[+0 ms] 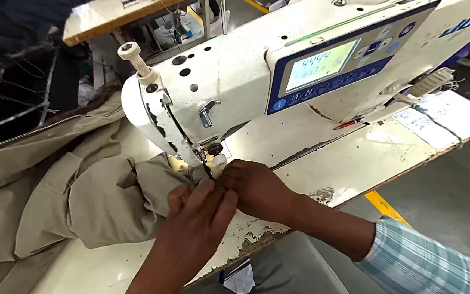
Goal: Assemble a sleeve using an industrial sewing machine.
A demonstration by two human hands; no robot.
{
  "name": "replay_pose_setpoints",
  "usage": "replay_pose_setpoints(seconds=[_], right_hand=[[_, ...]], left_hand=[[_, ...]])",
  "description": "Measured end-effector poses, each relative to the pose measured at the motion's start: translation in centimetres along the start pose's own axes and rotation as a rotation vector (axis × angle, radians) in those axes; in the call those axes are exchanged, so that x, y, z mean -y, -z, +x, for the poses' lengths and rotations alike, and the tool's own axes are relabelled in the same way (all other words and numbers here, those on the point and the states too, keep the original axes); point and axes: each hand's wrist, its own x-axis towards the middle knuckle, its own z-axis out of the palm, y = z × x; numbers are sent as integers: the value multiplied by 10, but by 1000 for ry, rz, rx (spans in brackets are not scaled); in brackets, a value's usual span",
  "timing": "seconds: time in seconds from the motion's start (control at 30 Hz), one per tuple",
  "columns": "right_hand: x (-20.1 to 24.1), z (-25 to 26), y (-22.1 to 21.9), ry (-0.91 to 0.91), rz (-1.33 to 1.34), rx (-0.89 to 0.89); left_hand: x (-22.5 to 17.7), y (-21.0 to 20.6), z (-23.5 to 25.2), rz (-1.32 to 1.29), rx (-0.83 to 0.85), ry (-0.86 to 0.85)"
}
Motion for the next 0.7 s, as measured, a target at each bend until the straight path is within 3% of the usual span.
replay_pose_setpoints(seconds=[0.13, 0.3, 0.43, 0.57, 0.7], right_hand=[[-9, -8, -5, -5, -27, -53], [8, -15, -21, -84, 16, -106], [8, -32, -21, -127, 37, -84], [0, -32, -5, -185, 256, 11], [-31, -3, 28, -540, 582, -6]], left_hand=[[33, -5, -25, -9, 103, 70], [69, -18, -27, 271, 12, -278], [19, -20, -26, 54, 106, 0], [10, -27, -20, -43, 180, 119], [13, -32, -19, -68, 207, 82]])
